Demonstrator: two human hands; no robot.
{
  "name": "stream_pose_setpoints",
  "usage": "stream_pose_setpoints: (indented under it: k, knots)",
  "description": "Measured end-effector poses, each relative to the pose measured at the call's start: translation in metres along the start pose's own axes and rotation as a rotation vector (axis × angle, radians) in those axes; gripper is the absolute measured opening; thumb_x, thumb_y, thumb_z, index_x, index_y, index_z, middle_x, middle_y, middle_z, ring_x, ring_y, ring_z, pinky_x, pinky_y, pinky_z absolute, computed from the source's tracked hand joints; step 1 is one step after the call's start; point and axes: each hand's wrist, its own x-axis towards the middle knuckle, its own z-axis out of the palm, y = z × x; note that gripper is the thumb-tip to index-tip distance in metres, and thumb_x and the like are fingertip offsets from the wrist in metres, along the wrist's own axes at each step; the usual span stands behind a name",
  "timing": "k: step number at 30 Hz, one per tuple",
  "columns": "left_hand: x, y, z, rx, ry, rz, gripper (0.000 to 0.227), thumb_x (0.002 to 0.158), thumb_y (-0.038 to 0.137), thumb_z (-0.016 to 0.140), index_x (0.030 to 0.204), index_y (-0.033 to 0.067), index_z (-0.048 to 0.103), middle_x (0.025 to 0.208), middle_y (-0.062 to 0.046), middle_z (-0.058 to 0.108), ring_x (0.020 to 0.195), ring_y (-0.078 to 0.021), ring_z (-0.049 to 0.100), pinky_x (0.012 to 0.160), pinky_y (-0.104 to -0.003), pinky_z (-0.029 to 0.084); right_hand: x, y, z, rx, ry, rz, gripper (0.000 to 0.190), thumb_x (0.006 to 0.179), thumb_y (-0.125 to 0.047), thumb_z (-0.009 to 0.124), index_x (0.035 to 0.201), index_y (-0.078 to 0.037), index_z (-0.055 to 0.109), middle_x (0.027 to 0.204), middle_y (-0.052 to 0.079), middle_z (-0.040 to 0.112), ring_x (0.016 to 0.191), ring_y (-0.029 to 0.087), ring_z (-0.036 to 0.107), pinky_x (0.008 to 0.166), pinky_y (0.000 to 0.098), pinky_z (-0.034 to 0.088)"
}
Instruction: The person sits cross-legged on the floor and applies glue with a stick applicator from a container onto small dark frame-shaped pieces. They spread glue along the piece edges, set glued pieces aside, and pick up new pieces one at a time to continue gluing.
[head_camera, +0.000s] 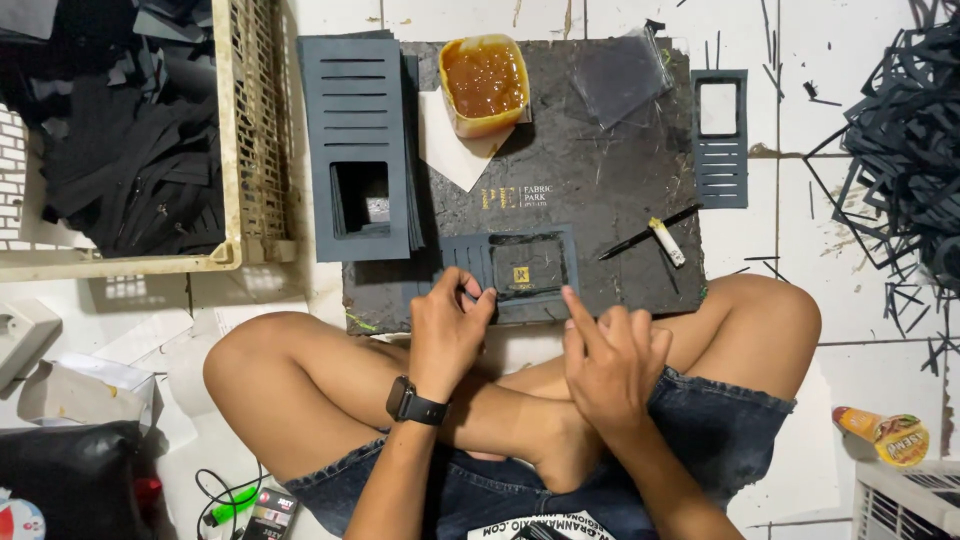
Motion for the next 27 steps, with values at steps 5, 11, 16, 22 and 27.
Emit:
stream_pose_setpoints:
  k: [5,11,16,22,27]
  knots:
    - [-0.004,0.007,-0.004,-0.046,-0.023,-0.033,0.011,0.085,0.015,0.072,0.083,0.0064,0.064,0.052,-0.015,0.068,0.038,-0.0269,0.066,0.047,-0.034,0.053,0.002,-0.001,-0.004,0.032,0.043,0.043,0.035,0.095,-0.024,0.064,0.127,-0.032,0.076,0.077,-0.001,0.045,0.077,0.023,0.047,0.075,0.0408,0.034]
    - [-0.006,0.038,-0.026,0.016,-0.082,0.054,0.016,0.09,0.023,0.07,0.093,0.0069,0.068,0.062,-0.019,0.07,0.062,-0.0399,0.074,0.057,-0.043,0.055,0.018,-0.017,-0.012,0.249,0.042,0.017,0.035,0.098,-0.021,0.06,0.13,-0.021,0.075,0.077,-0.002,0.049,0.08,0.02,0.041,0.082,0.0399,0.031]
    - [0.026,0.027,-0.011,0.274,-0.008,0.146,0.019,0.096,0.029,0.066,0.098,0.0106,0.063,0.072,-0.022,0.073,0.078,-0.047,0.074,0.067,-0.052,0.058,0.054,-0.034,-0.002,0.311,0.03,-0.183,0.035,0.089,-0.018,0.064,0.121,-0.023,0.077,0.078,0.002,0.049,0.077,0.025,0.05,0.075,0.0399,0.037]
    - [0.043,0.022,-0.007,0.275,-0.045,0.018,0.023,0.096,0.037,0.065,0.098,0.0153,0.057,0.079,-0.024,0.074,0.088,-0.0499,0.073,0.076,-0.054,0.058,0.078,-0.041,0.001,0.284,-0.002,-0.269,0.035,0.083,-0.015,0.061,0.114,-0.022,0.078,0.077,0.002,0.046,0.075,0.026,0.05,0.073,0.0412,0.039]
    - [0.046,0.021,-0.008,0.238,-0.048,-0.019,0.026,0.095,0.037,0.066,0.097,0.0143,0.052,0.079,-0.023,0.075,0.089,-0.0503,0.073,0.079,-0.055,0.057,0.084,-0.04,0.006,0.214,-0.016,-0.303,0.037,0.082,-0.016,0.059,0.114,-0.024,0.077,0.078,0.001,0.045,0.075,0.024,0.049,0.074,0.0406,0.038]
